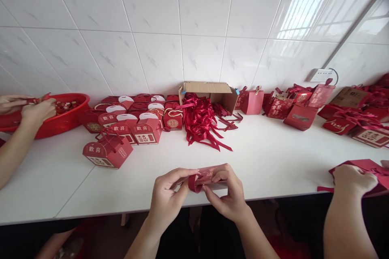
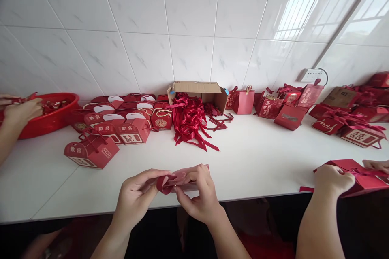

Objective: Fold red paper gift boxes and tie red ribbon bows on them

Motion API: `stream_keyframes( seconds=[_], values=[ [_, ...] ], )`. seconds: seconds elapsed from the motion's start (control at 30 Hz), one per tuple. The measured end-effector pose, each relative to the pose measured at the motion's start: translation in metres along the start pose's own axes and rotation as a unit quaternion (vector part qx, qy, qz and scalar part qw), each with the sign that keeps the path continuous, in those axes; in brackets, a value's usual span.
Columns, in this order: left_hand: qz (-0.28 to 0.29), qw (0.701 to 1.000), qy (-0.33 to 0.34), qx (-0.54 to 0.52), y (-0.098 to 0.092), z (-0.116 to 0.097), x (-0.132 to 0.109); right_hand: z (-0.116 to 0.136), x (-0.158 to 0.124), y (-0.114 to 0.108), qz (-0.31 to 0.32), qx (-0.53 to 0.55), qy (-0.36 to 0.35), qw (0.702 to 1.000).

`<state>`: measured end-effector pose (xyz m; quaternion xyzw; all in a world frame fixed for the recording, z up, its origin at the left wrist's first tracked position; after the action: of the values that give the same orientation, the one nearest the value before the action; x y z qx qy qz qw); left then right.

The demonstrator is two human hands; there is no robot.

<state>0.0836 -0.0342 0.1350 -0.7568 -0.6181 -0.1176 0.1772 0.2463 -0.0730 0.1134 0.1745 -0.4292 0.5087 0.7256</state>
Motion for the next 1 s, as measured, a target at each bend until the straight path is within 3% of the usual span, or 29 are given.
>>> stream_keyframes(
  seconds=[0.5, 0.67, 1.0],
  values=[
    [0.135, 0.989, 0.063, 0.013, 0.0, -0.005, -0.001, 0.001, -0.003, 0.0, -0.009, 0.026, -0.007, 1.0],
    [0.142, 0.985, 0.099, 0.007, -0.005, -0.001, -0.005, 0.005, -0.004, 0.002, -0.039, 0.035, -0.042, 0.998],
    [0.102, 0.993, 0.067, 0.008, -0.004, 0.01, -0.014, 0.008, -0.004, 0.003, -0.036, 0.019, -0.07, 0.997]
  ],
)
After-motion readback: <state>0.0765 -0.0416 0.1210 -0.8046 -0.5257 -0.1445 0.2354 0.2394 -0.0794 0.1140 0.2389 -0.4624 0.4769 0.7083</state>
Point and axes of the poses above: each hand's wrist, its own x-axis towards the middle knuckle, its own y-axis out of the palm, z = x × y, the point moved 3 cm from there along x, towards the middle knuckle, and after that the axes turned 5 degrees about -z, right-handed, at the moved point
